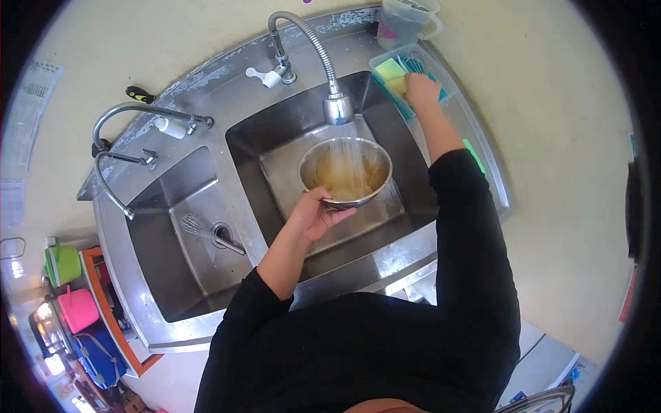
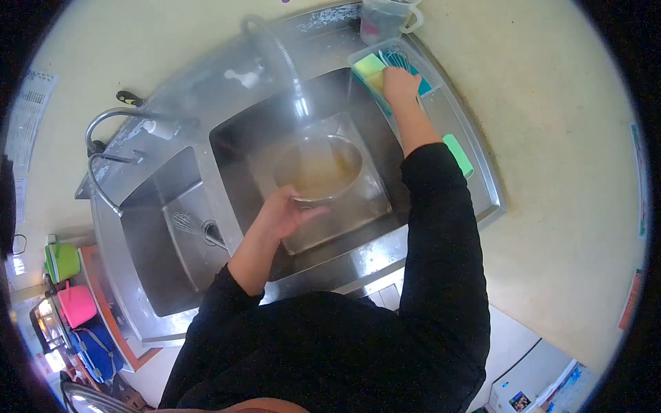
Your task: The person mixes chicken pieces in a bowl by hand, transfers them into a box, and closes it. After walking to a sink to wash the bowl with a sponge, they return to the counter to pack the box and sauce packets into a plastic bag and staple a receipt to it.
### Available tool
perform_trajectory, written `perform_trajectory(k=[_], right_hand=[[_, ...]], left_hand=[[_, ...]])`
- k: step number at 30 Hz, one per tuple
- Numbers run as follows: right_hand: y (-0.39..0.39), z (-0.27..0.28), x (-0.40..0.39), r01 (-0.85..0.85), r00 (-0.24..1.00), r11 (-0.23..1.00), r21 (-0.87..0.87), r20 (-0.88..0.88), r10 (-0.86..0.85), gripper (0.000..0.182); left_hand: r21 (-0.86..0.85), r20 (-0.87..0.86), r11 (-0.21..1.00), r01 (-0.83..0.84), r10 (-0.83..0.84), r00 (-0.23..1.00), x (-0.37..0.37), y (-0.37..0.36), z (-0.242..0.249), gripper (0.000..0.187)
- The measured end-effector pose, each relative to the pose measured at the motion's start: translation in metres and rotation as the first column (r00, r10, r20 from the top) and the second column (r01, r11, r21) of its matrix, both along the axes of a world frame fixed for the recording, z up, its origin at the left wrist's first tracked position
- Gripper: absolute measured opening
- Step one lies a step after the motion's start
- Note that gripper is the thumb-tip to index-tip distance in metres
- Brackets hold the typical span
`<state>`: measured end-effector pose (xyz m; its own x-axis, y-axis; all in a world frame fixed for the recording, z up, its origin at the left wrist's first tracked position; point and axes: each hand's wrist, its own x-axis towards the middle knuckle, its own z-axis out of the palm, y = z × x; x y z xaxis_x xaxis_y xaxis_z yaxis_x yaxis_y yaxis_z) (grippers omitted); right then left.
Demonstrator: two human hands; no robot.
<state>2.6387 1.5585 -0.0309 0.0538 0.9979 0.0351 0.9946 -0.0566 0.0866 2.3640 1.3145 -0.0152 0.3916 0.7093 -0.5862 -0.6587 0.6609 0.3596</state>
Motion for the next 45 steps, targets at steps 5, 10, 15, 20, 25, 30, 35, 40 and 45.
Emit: perform_trajectory(k=[5, 10, 15, 20, 25, 30, 35, 40, 45], right_hand=[[-0.008, 0.025, -0.007, 0.044, 0.990, 0.993, 0.110, -0.136, -0.029, 0.035], [-0.056, 0.063, -0.021, -0.032, 0.944, 0.830, 0.557, -0.257, 0.209, 0.043], [-0.135, 0.072, -0.054, -0.079, 0.468, 0.990, 0.115, -0.873, 0.139, 0.060], [-0.188, -0.027, -0.070, -0.461, 0.507, 0.878, 0.133, -0.772, 0.383, 0.050], [-0.237, -0.045, -0.099, -0.426, 0.894, 0.856, -0.292, -0.279, 0.350, 0.042], [-0.237, -0.070, -0.118, -0.568, 0.621, 0.817, -0.097, -0.702, 0.348, 0.039], [-0.244, -0.031, -0.130, -0.786, 0.480, 0.528, -0.321, -0.855, 0.195, 0.028], [-0.236, -0.063, -0.109, -0.734, 0.678, 0.498, -0.461, -0.457, 0.576, 0.027], [-0.238, -0.074, -0.129, -0.584, 0.779, 0.781, -0.223, -0.424, 0.461, 0.025]], left_hand=[[-0.034, 0.039, 0.996, 0.079, -0.077, 0.996, -0.001, -0.009, 0.001, 0.053], [-0.077, 0.054, 0.993, 0.087, -0.083, 0.995, 0.003, -0.016, -0.020, 0.046], [0.025, -0.292, 0.999, 0.038, -0.029, 0.956, 0.018, -0.019, -0.056, 0.070], [-0.014, -0.299, 0.998, 0.058, -0.060, 0.952, 0.012, -0.022, -0.058, 0.077], [-0.069, -0.300, 0.996, 0.056, -0.074, 0.951, 0.018, -0.038, -0.056, 0.069], [-0.099, -0.195, 0.983, 0.157, -0.174, 0.965, 0.015, -0.052, -0.064, 0.064], [-0.070, -0.271, 0.995, 0.074, -0.090, 0.958, 0.001, -0.052, -0.076, 0.067], [-0.042, -0.323, 0.999, -0.032, 0.017, 0.946, -0.002, -0.060, -0.064, 0.072], [-0.091, -0.275, 0.996, 0.017, -0.041, 0.961, -0.005, -0.061, -0.070, 0.073]])
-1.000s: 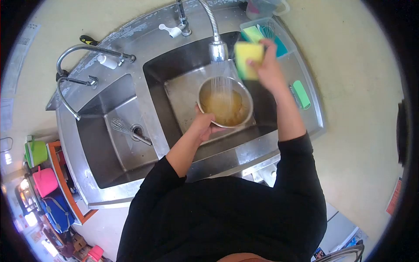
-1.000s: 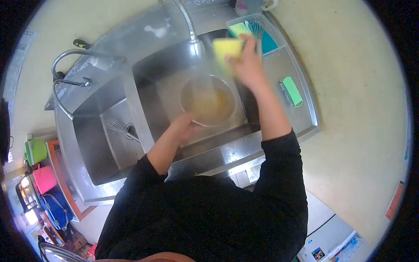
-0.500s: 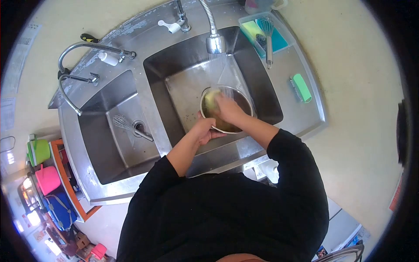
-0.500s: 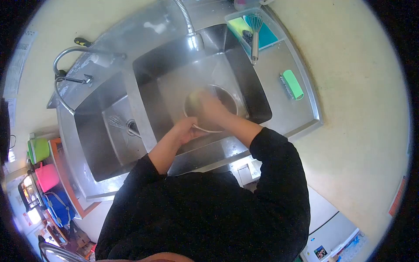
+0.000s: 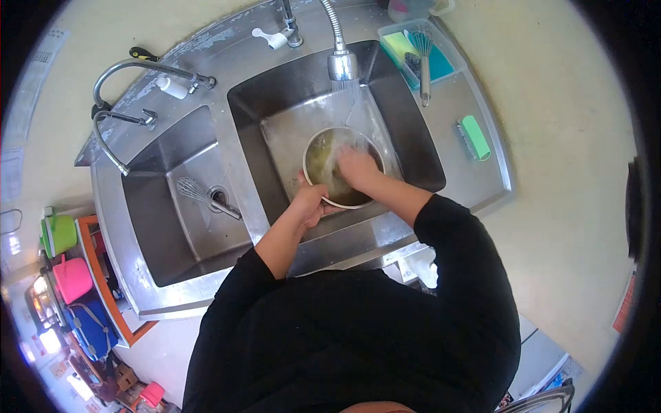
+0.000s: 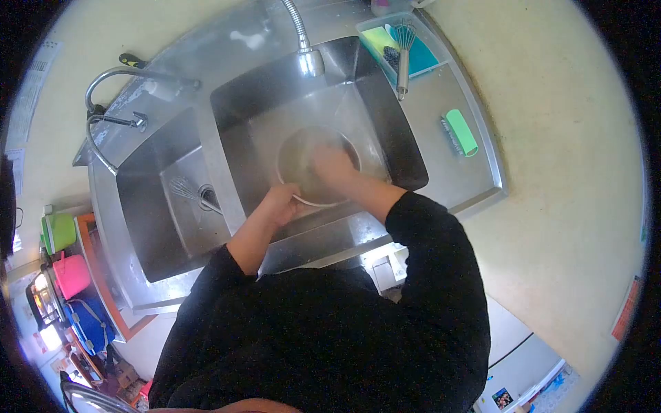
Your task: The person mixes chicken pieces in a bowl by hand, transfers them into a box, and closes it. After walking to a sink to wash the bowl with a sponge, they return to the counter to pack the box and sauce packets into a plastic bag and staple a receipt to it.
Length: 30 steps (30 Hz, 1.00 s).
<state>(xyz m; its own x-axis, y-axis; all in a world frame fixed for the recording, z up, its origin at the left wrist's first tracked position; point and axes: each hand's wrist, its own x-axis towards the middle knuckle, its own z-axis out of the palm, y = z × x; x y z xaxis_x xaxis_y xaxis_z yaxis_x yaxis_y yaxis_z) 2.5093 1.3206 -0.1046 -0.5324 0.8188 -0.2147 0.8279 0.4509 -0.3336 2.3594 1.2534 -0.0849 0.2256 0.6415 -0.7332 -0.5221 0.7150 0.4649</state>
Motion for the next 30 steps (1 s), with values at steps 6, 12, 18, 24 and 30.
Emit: perform_trajectory(k=[6, 12, 18, 24, 30], right_hand=[[-0.014, -0.022, -0.038, -0.219, 0.868, 0.927, -0.305, -0.494, 0.043, 0.025], [-0.016, -0.077, -0.047, 0.029, 0.821, 0.983, -0.181, -0.557, -0.126, 0.019], [0.007, -0.041, -0.043, 0.121, 0.991, 0.939, 0.322, -0.090, -0.097, 0.025], [-0.017, -0.005, -0.027, -0.081, 0.972, 0.959, -0.272, 0.189, 0.136, 0.037], [-0.028, -0.027, -0.041, 0.015, 0.838, 0.967, -0.255, -0.525, -0.152, 0.045]], left_hand=[[0.086, -0.192, 0.996, 0.032, -0.015, 0.981, -0.011, 0.003, 0.017, 0.041], [0.069, -0.118, 0.998, 0.015, -0.007, 0.993, -0.002, -0.007, -0.013, 0.086], [0.082, -0.353, 0.996, 0.024, 0.006, 0.936, 0.000, 0.002, 0.025, 0.084], [0.137, -0.178, 0.983, -0.122, 0.146, 0.973, -0.012, -0.005, -0.022, 0.084], [0.130, -0.224, 0.992, -0.001, 0.030, 0.974, -0.005, -0.010, -0.009, 0.087]])
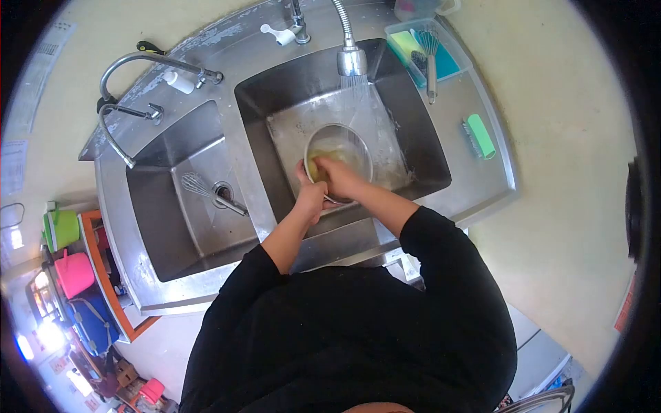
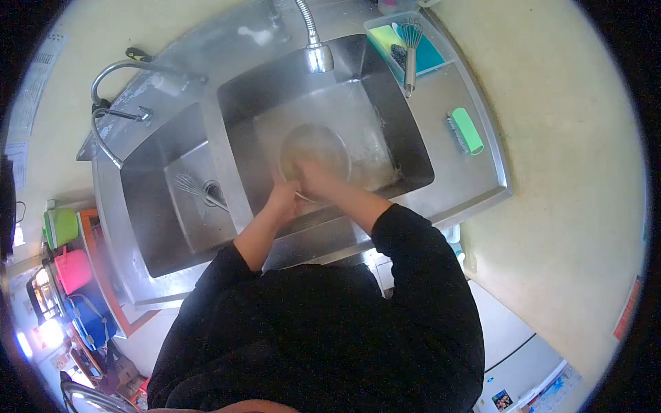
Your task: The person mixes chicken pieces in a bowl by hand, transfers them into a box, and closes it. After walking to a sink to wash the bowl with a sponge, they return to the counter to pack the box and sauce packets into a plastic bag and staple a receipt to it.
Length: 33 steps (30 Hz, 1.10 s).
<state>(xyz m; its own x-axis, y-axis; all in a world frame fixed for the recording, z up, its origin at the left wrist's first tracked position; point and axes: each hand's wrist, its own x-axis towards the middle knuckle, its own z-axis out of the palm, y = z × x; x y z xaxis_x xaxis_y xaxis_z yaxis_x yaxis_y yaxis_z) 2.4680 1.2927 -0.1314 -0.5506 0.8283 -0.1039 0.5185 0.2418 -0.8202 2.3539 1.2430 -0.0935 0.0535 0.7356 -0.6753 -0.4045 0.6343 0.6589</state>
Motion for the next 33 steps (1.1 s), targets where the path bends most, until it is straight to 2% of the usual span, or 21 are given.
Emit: perform_trajectory(k=[3, 6, 9, 12, 15, 16, 18, 21, 24, 27, 28, 31, 33], right_hand=[[0.013, 0.000, -0.010, 0.155, 0.983, 0.983, 0.099, 0.085, -0.163, 0.045], [0.014, -0.005, -0.015, 0.165, 0.978, 0.961, 0.223, -0.166, -0.129, 0.045], [0.006, -0.001, -0.016, 0.005, 0.935, 0.990, -0.141, -0.350, -0.054, 0.045], [0.011, 0.013, -0.001, -0.195, 0.958, 0.940, -0.280, -0.260, 0.121, 0.040], [0.019, 0.038, 0.025, -0.368, 0.918, 0.924, -0.102, 0.117, 0.379, 0.029], [0.024, 0.039, 0.033, -0.365, 0.893, 0.930, 0.037, 0.295, 0.339, 0.026], [0.030, 0.040, 0.043, -0.405, 0.787, 0.864, 0.297, 0.595, 0.164, 0.019], [0.038, 0.025, 0.030, -0.274, 0.772, 0.832, 0.483, 0.627, -0.110, 0.025], [0.049, 0.037, 0.000, 0.014, 0.855, 0.987, 0.160, 0.510, -0.095, 0.039], [0.034, -0.002, -0.011, -0.117, 0.985, 0.887, 0.446, 0.163, 0.048, 0.047], [0.025, 0.028, -0.012, -0.161, 0.982, 0.954, 0.254, 0.134, 0.131, 0.044], [0.017, 0.044, -0.004, -0.301, 0.954, 0.952, -0.053, -0.010, 0.301, 0.044], [0.014, 0.032, 0.000, -0.298, 0.954, 0.954, 0.019, 0.013, 0.298, 0.041]], left_hand=[[-0.073, -0.096, 0.996, 0.049, -0.056, 0.994, 0.002, 0.002, 0.017, 0.088], [-0.031, 0.009, 0.999, 0.033, -0.033, 0.999, -0.011, 0.007, -0.006, 0.088], [0.006, 0.130, 1.000, -0.005, 0.004, 0.991, -0.024, 0.010, -0.006, 0.088], [0.049, 0.165, 0.993, -0.105, 0.096, 0.982, -0.028, 0.009, -0.002, 0.088], [0.064, 0.164, 0.991, -0.121, 0.109, 0.980, -0.036, 0.008, -0.003, 0.089], [0.063, 0.165, 0.991, -0.118, 0.106, 0.981, -0.037, 0.009, -0.004, 0.090], [0.049, 0.168, 0.994, -0.101, 0.092, 0.981, -0.032, 0.009, -0.004, 0.090], [0.014, 0.148, 0.999, -0.042, 0.040, 0.988, -0.025, 0.013, 0.002, 0.091], [0.008, 0.104, 0.999, 0.036, -0.037, 0.994, -0.018, 0.016, 0.011, 0.092], [0.046, 0.015, 0.996, 0.079, -0.080, 0.997, -0.025, 0.019, 0.001, 0.092], [0.073, -0.035, 0.995, 0.071, -0.068, 0.997, -0.026, 0.020, 0.003, 0.093], [0.169, -0.209, 0.985, 0.021, 0.015, 0.978, -0.025, 0.019, 0.027, 0.093], [0.160, -0.155, 0.986, -0.037, 0.062, 0.986, -0.027, 0.021, 0.016, 0.094]])
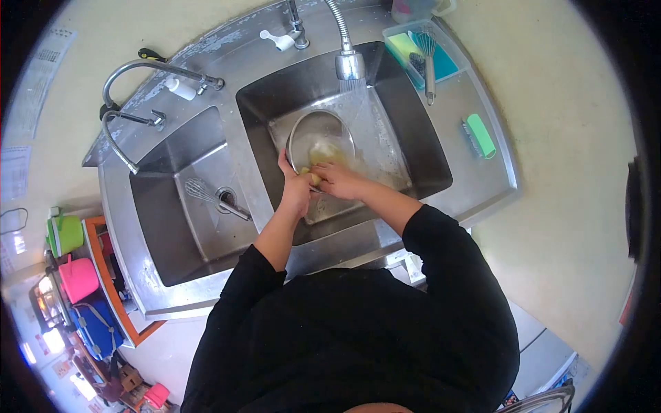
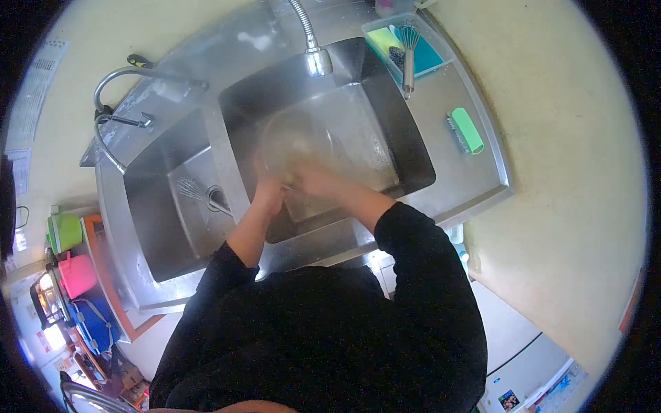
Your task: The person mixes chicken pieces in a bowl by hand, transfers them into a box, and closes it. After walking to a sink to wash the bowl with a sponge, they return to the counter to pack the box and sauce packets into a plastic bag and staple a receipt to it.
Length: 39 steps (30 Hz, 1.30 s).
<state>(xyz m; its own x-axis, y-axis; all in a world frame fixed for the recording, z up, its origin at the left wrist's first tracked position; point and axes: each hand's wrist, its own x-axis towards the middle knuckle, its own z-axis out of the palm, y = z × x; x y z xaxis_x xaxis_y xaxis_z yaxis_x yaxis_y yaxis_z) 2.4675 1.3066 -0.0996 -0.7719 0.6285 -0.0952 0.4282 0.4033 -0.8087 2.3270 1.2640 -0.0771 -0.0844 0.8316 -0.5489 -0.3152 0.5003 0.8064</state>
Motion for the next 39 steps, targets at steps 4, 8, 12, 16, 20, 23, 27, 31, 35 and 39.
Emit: perform_trajectory(k=[4, 8, 12, 16, 20, 23, 27, 31, 35, 39], right_hand=[[-0.015, 0.001, 0.003, 0.187, 0.970, 0.981, -0.051, -0.150, -0.192, 0.030], [-0.023, -0.018, 0.000, 0.277, 0.950, 0.944, -0.181, -0.095, -0.297, 0.025], [-0.011, 0.001, 0.019, 0.047, 0.951, 0.999, 0.023, 0.304, -0.052, 0.022], [0.013, -0.015, 0.038, -0.025, 0.805, 0.879, 0.476, 0.532, -0.265, 0.030], [0.016, -0.027, 0.012, 0.260, 0.861, 0.882, 0.393, 0.319, -0.396, 0.034], [0.000, -0.069, -0.011, 0.378, 0.924, 0.918, 0.123, 0.010, -0.382, 0.033], [-0.011, 0.001, 0.004, 0.118, 0.983, 0.964, -0.237, -0.111, -0.148, 0.037], [-0.004, -0.003, 0.033, 0.064, 0.966, 0.995, -0.079, 0.255, -0.042, 0.035], [0.002, 0.004, 0.053, -0.163, 0.869, 0.945, 0.284, 0.495, 0.001, 0.026], [0.014, 0.014, 0.069, -0.098, 0.813, 0.962, 0.255, 0.578, -0.071, 0.022]], left_hand=[[-0.065, 0.117, 0.995, -0.073, 0.080, 0.990, 0.016, -0.006, -0.009, 0.094], [-0.063, 0.163, 0.996, -0.060, 0.070, 0.984, 0.017, -0.007, -0.021, 0.093], [-0.134, 0.232, 0.991, -0.021, 0.052, 0.971, 0.005, -0.009, -0.021, 0.092], [-0.241, 0.278, 0.968, 0.071, -0.002, 0.961, 0.012, -0.013, -0.007, 0.090], [-0.254, 0.215, 0.963, 0.095, -0.040, 0.976, 0.026, -0.012, 0.012, 0.045], [-0.210, 0.238, 0.968, 0.136, -0.084, 0.968, 0.013, -0.007, -0.013, 0.056], [-0.116, 0.279, 0.987, 0.108, -0.072, 0.958, -0.013, 0.007, -0.046, 0.092], [-0.188, 0.281, 0.980, -0.060, 0.113, 0.953, 0.002, 0.011, -0.024, 0.086], [-0.196, 0.456, 0.980, -0.042, 0.129, 0.880, 0.007, 0.015, -0.027, 0.076], [-0.247, 0.473, 0.969, 0.009, 0.113, 0.874, 0.009, 0.019, -0.024, 0.074]])
